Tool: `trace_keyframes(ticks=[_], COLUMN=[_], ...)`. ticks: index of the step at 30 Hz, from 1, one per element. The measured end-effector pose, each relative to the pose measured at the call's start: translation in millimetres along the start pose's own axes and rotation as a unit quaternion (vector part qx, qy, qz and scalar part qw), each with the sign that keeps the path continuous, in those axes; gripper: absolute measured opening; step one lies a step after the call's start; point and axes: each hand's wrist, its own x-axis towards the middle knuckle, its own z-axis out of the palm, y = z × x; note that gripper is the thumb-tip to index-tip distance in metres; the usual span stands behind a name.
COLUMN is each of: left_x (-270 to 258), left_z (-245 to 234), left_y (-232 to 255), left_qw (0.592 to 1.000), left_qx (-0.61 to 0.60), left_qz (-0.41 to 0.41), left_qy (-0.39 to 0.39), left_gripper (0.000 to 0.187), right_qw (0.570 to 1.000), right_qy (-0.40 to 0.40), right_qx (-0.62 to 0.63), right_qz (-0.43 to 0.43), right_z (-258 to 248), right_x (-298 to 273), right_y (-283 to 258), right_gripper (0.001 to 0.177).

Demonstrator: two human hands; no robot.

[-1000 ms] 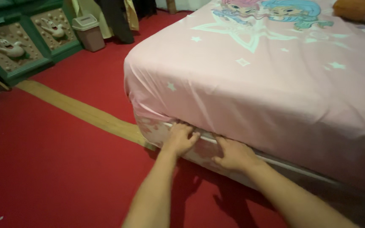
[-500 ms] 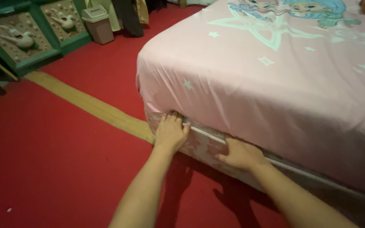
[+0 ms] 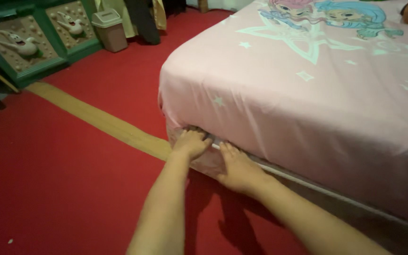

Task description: The person smooths and tucks a pink fitted sheet around a mattress, then uses a broom to sweep the bed surface and reposition stuffed toys.

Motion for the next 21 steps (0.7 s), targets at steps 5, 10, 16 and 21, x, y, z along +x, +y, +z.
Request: trace_keyframes(ticks=[5,10,16,21], left_x=[9.5,-19.1,-61.1,-49.2], left_z=[22.2,49.6,37.7,19.5], left_y=[-40.0,-29.6,-8.2,-6.0], left_qw=[0.900,0.882,0.910,0.940], left_qx=[-0.431,-0.332,-0.035,-0.001], left_qz=[-0.030,0.057,0.028,0.100], left_qy=[0.045,0.329,0.413,0.327], left_gripper=[0.035,0.029,0.047,0.051], right_qw=[0.997,0.995,0.988,0.996], right_qy=[-0.008,0.032,-0.058,-0.028], right_qx=[-0.032,0.004,-0.040,-0.040], right_qz=[0.068,0.099,0.140,0.081], right_z=[7.8,12.0,20.8,19.4], right_x=[25.5,52.7,75.9,77.7], right_y=[-14.5,-20.6,-8.9,-12.4], right_gripper=[0.099,0.097,0.082,0.109])
